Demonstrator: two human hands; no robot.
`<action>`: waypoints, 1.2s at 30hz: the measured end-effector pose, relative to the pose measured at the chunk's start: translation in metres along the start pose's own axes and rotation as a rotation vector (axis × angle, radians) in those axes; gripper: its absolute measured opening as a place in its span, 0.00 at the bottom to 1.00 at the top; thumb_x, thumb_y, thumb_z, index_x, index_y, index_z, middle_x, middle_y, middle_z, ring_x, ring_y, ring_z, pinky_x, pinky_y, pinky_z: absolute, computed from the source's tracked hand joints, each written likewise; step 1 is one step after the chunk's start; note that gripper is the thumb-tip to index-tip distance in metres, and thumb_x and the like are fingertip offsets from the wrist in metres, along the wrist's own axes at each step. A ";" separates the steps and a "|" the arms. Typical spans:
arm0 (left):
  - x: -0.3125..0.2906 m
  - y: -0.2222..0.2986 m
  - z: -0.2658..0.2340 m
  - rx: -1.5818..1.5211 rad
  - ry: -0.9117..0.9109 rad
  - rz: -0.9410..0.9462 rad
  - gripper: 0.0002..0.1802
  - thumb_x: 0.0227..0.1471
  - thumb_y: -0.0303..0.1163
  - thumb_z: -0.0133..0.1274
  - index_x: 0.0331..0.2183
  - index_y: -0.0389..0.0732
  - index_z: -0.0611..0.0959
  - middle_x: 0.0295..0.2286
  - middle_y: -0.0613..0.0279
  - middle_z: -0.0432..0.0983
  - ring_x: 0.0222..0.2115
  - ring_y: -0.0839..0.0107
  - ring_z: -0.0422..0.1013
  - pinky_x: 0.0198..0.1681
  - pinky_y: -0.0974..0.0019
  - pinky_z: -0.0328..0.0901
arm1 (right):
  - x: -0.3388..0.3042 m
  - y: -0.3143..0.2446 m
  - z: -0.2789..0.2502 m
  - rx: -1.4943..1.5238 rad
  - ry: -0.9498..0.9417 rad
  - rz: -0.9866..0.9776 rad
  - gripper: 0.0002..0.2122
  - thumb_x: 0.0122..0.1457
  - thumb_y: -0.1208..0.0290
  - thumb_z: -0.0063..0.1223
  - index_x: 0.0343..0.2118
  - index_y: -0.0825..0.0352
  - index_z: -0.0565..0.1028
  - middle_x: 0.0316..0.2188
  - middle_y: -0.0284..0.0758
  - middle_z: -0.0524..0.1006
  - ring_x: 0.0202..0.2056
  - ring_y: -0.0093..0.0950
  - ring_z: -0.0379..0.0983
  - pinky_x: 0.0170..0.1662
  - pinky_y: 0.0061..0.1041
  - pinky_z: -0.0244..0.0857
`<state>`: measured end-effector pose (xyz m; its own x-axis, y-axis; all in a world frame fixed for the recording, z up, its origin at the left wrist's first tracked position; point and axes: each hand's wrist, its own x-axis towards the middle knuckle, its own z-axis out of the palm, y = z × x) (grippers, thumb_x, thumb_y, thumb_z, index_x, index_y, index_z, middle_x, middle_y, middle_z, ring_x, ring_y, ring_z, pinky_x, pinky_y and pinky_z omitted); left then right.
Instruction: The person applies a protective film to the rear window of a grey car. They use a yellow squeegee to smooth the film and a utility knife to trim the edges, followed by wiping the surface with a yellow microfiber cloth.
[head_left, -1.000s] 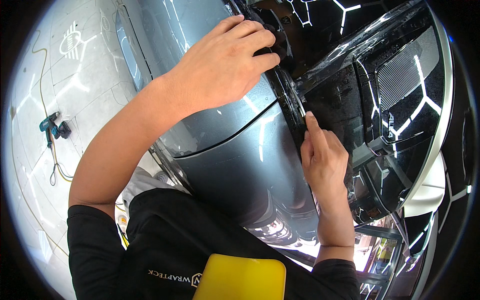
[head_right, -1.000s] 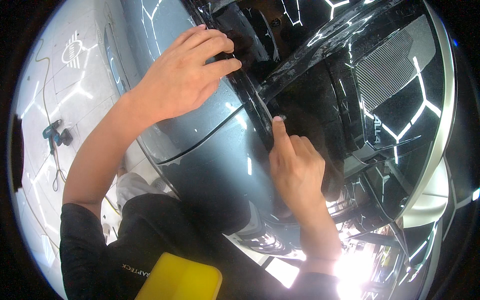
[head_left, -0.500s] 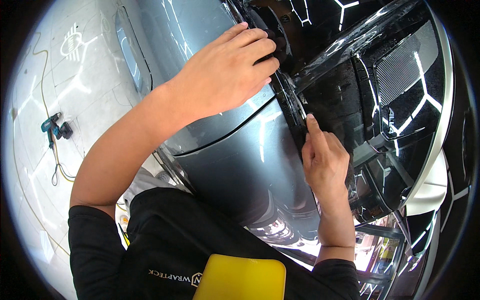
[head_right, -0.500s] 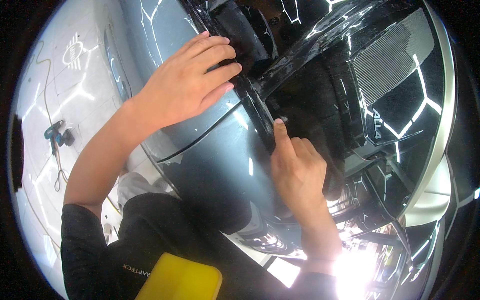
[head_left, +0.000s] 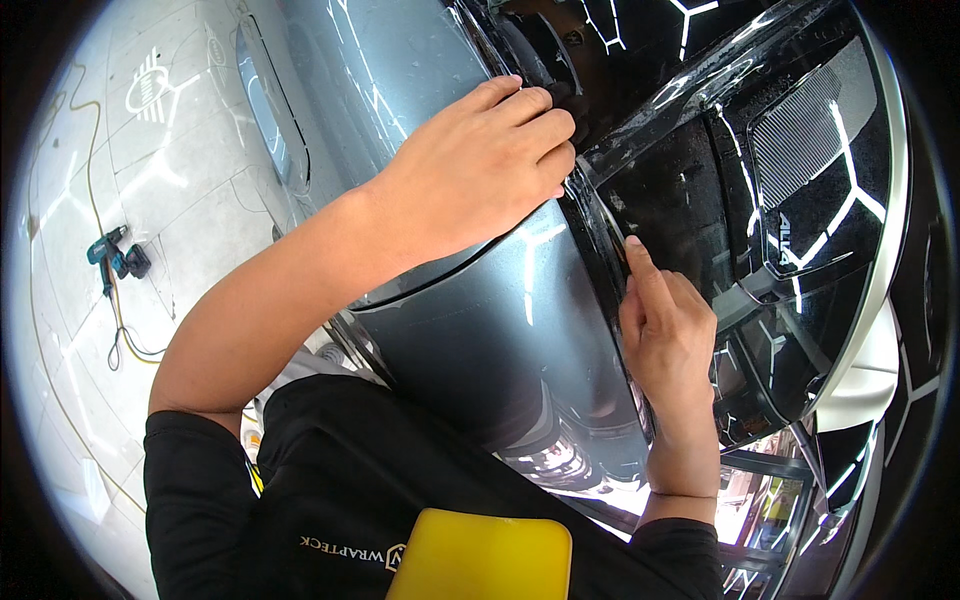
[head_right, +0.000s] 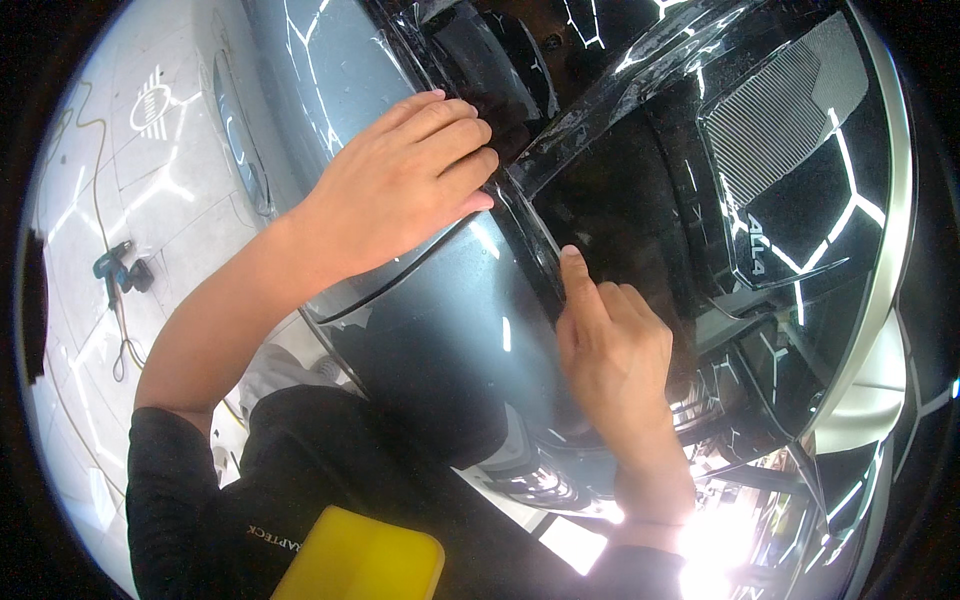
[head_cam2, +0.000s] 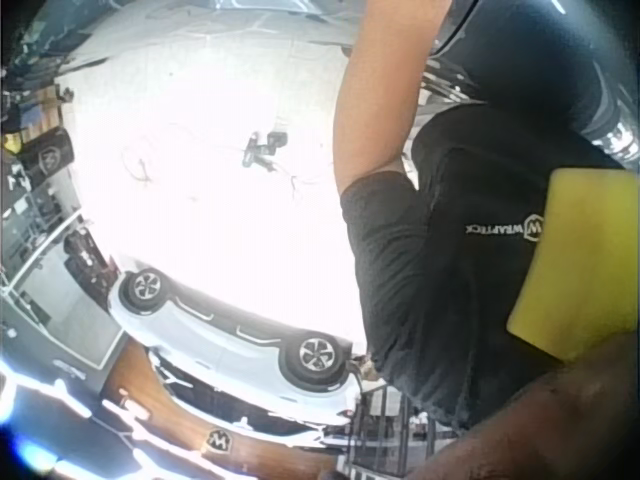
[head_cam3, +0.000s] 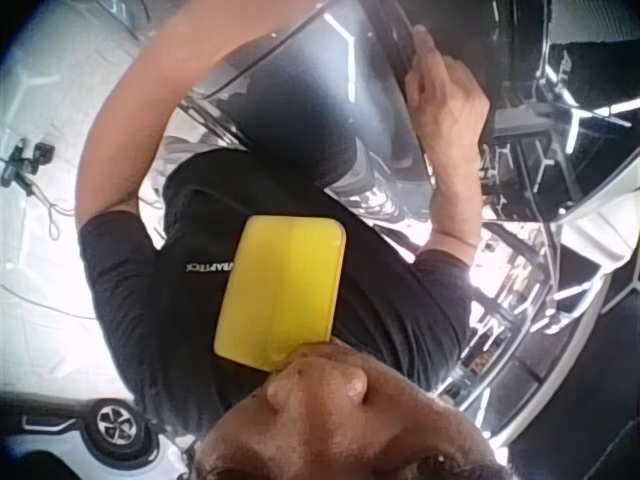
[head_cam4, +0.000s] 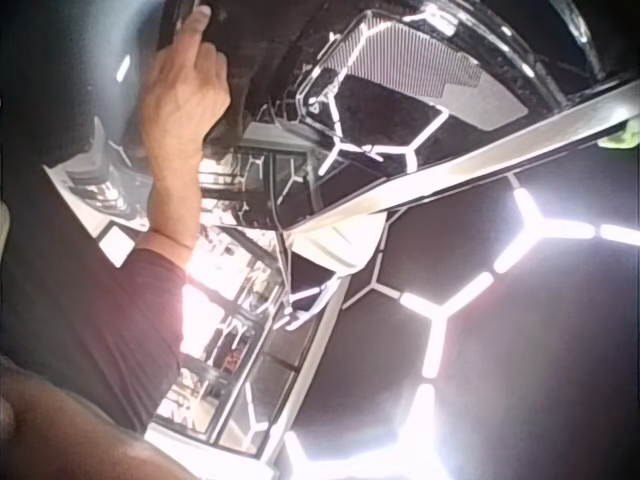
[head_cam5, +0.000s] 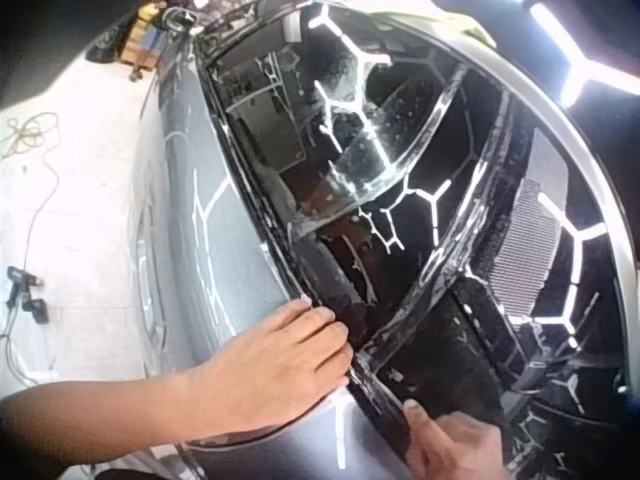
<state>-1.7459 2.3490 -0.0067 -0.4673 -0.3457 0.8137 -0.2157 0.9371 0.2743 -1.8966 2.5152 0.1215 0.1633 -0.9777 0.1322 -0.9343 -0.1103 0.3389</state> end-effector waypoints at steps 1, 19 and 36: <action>0.000 0.000 0.001 0.026 0.005 0.014 0.17 0.47 0.36 0.62 0.39 0.38 0.82 0.43 0.59 0.74 0.51 0.61 0.68 0.60 0.53 0.61 | -0.001 0.000 -0.002 -0.007 -0.008 0.001 0.19 0.53 0.84 0.56 0.50 0.68 0.76 0.19 0.39 0.71 0.20 0.35 0.69 0.26 0.34 0.65; 0.011 0.008 0.000 0.031 -0.029 0.160 0.13 0.45 0.29 0.53 0.35 0.35 0.81 0.38 0.58 0.74 0.43 0.61 0.70 0.50 0.57 0.66 | 0.012 0.001 -0.038 -0.088 -0.078 -0.079 0.21 0.46 0.76 0.59 0.47 0.68 0.77 0.20 0.31 0.71 0.23 0.28 0.71 0.25 0.29 0.68; 0.014 0.012 0.003 -0.176 0.081 0.068 0.14 0.41 0.20 0.59 0.35 0.36 0.80 0.37 0.58 0.74 0.43 0.58 0.71 0.50 0.55 0.63 | 0.007 0.003 -0.040 -0.110 -0.033 -0.118 0.18 0.48 0.74 0.56 0.45 0.70 0.77 0.20 0.31 0.72 0.24 0.26 0.72 0.24 0.26 0.65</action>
<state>-1.7578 2.3553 0.0061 -0.4039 -0.2827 0.8700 -0.0294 0.9546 0.2965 -1.8855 2.5151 0.1609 0.2578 -0.9646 0.0553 -0.8684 -0.2063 0.4509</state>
